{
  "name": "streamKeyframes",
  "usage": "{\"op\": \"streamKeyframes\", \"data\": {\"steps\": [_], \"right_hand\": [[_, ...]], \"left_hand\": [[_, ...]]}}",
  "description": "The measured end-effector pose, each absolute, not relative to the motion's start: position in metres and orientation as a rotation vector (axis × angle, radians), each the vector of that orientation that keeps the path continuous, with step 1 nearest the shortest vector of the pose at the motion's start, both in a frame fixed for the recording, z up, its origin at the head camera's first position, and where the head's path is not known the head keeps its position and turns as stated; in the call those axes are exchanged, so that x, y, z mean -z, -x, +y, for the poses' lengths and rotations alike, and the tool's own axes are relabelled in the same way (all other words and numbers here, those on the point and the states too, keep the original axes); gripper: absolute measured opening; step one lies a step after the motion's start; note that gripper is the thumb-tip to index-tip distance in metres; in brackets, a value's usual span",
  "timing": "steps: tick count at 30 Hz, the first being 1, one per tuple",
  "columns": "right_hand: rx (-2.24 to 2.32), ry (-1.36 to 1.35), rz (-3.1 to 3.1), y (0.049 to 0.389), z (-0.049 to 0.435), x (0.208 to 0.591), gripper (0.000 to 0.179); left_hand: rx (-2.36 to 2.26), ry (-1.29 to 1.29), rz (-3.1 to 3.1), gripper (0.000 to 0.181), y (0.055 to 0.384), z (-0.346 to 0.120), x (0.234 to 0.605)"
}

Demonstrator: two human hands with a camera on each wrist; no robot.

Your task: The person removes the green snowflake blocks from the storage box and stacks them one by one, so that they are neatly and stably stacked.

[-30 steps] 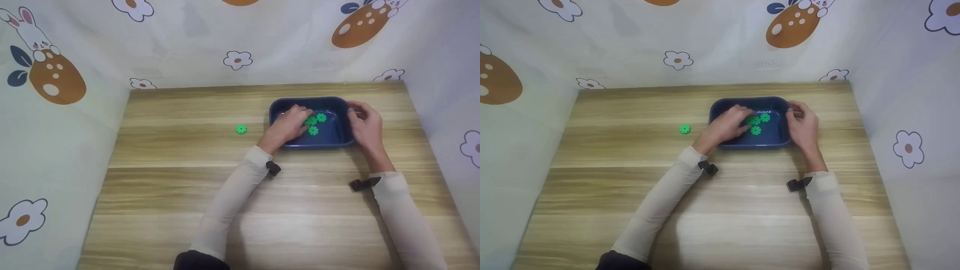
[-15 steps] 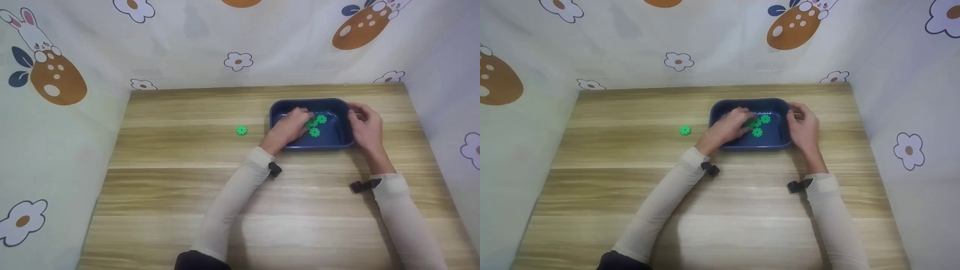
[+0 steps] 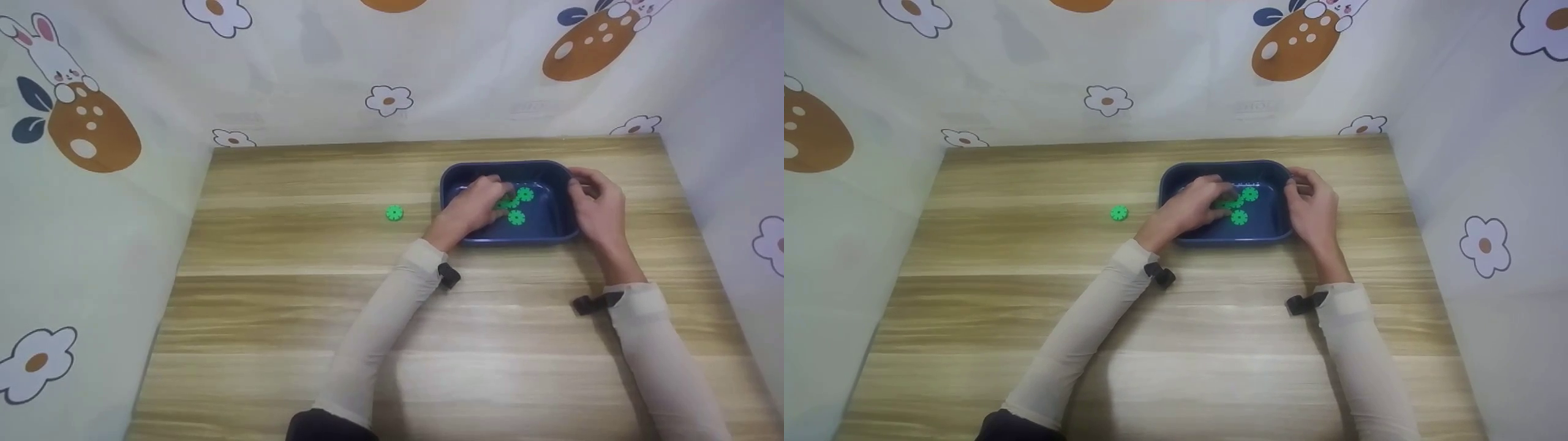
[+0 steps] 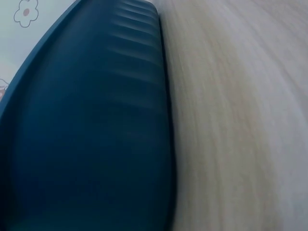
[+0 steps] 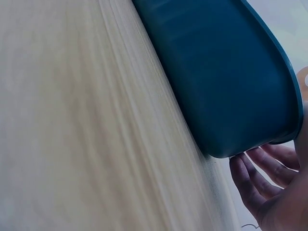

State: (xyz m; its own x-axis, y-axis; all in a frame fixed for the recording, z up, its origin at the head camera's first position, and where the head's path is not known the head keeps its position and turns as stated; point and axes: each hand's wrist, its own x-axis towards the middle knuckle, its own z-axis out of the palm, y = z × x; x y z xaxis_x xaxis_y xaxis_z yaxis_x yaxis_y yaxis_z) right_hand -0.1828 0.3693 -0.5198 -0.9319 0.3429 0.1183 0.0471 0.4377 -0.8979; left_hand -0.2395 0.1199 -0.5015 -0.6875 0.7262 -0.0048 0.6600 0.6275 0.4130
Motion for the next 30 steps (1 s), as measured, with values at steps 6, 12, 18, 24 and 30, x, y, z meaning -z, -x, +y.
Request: {"op": "streamKeyframes", "data": {"steps": [6,12,18,24,30], "right_hand": [[-1.495,0.323,-2.408,0.183,0.368,0.519,0.032],[-1.505,0.334,-2.421,0.183,0.367,0.516,0.035],[-1.486,0.353,-2.426,0.182,0.367,0.515,0.034],[-1.463,0.350,-2.428,0.182,0.367,0.517,0.031],[-1.472,0.359,-2.420,0.183,0.368,0.518,0.032]], "left_hand": [[-0.595,-1.175,2.676,0.035,0.239,0.118,0.501],[-0.618,-1.223,2.678,0.034,0.237,0.118,0.500],[-0.652,-1.282,2.681,0.035,0.233,0.115,0.493],[-0.837,-1.329,2.647,0.034,0.229,0.106,0.476],[-0.919,-1.350,2.624,0.033,0.231,0.089,0.457]]}}
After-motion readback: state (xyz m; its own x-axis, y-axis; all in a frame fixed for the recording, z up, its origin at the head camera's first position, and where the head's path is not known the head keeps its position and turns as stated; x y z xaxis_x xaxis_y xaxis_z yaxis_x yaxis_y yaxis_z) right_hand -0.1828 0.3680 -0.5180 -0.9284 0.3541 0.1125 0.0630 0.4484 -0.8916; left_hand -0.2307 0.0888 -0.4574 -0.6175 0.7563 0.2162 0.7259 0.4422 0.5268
